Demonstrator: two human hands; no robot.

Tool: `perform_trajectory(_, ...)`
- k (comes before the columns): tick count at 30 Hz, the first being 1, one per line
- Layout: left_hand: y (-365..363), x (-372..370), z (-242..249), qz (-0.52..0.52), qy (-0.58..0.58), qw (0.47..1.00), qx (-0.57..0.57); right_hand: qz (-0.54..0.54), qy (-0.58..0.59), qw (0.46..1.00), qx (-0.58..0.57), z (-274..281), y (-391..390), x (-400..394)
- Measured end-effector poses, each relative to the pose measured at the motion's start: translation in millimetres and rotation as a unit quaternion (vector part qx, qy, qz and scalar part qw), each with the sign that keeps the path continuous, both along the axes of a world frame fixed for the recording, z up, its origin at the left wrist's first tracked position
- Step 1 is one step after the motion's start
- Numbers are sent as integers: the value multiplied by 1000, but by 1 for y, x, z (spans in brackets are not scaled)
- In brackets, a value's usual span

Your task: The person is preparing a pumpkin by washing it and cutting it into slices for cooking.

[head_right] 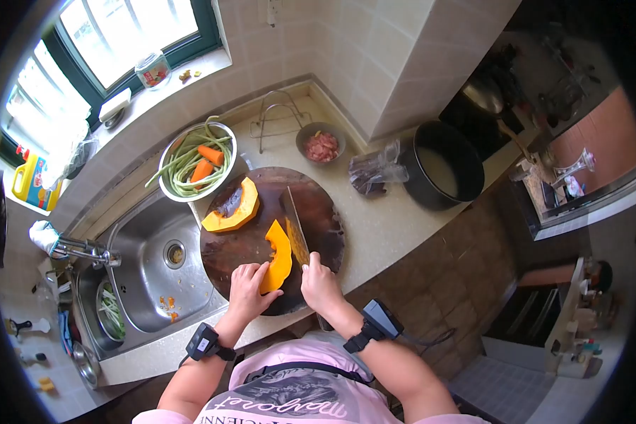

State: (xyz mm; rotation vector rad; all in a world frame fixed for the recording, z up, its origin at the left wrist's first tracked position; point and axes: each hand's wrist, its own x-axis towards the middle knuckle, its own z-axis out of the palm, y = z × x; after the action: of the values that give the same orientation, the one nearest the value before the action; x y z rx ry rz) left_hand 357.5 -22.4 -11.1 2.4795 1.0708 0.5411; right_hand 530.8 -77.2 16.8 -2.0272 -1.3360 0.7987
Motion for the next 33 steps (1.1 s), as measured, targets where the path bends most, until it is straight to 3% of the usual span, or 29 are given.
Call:
perform_trajectory(9,-9,11,-9,42,-6,999,9,-3,-5,1000,-2,3,0,-8)
perform_trajectory(27,-7,10,-15,31,-15,999,-4,-22,-96,986,-133,3,46,-27)
perform_trajectory(33,-3,6,-6,3,-23,999,-37,-17,-82,993,-78,-20,47,-7)
